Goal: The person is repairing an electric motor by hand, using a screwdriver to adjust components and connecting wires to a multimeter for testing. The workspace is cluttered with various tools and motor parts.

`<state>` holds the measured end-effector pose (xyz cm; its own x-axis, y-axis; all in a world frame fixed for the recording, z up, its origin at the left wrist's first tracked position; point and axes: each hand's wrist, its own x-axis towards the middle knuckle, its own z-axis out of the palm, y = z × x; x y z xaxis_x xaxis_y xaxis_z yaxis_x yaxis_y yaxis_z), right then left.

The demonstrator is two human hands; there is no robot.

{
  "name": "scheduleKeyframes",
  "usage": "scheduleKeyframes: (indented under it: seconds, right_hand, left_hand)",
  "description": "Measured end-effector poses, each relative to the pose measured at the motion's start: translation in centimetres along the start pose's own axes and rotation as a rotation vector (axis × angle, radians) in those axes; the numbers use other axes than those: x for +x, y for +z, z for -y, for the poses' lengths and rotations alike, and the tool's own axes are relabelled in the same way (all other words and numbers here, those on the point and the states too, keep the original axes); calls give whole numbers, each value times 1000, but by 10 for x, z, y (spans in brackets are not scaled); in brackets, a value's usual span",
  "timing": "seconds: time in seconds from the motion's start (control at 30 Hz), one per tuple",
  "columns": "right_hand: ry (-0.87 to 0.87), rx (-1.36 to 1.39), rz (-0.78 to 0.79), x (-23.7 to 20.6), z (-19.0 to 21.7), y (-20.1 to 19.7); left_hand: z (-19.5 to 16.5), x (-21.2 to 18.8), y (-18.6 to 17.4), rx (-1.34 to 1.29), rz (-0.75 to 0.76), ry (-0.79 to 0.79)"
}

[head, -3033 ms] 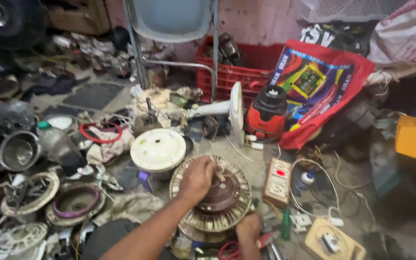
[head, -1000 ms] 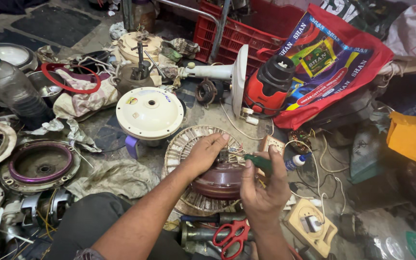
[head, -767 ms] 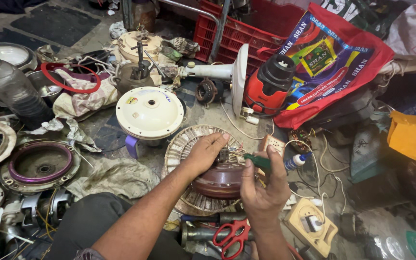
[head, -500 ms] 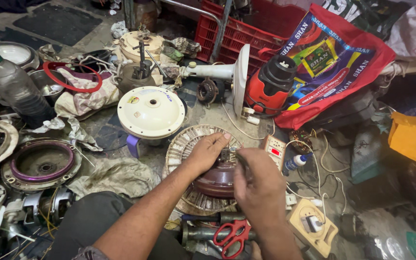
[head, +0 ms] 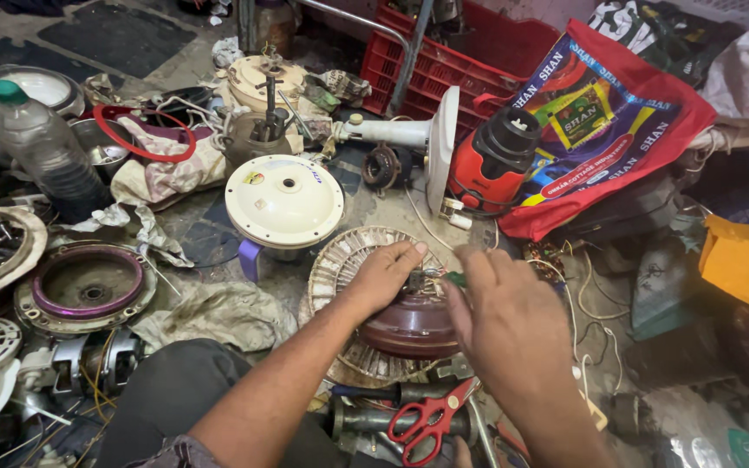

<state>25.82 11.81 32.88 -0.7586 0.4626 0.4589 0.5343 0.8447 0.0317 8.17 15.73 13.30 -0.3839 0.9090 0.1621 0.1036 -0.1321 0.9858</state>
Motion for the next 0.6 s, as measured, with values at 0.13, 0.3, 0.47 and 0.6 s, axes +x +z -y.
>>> scheduleKeyframes:
  seconds: [0.13, 0.3, 0.47, 0.6]
  right_hand:
    - [-181, 152, -114, -3, -3, 6]
    - [-48, 324, -157, -6, -5, 22]
    - [64, 797, -326, -9, -32, 36]
    - [177, 684, -115, 2, -50, 69]
  left_hand:
    - [-1, -1, 0, -9, 4, 22]
    - [2, 1, 0, 18, 8, 8]
    - [10, 5, -2, -76, 76, -43]
    - [16, 8, -8, -218, 174, -123]
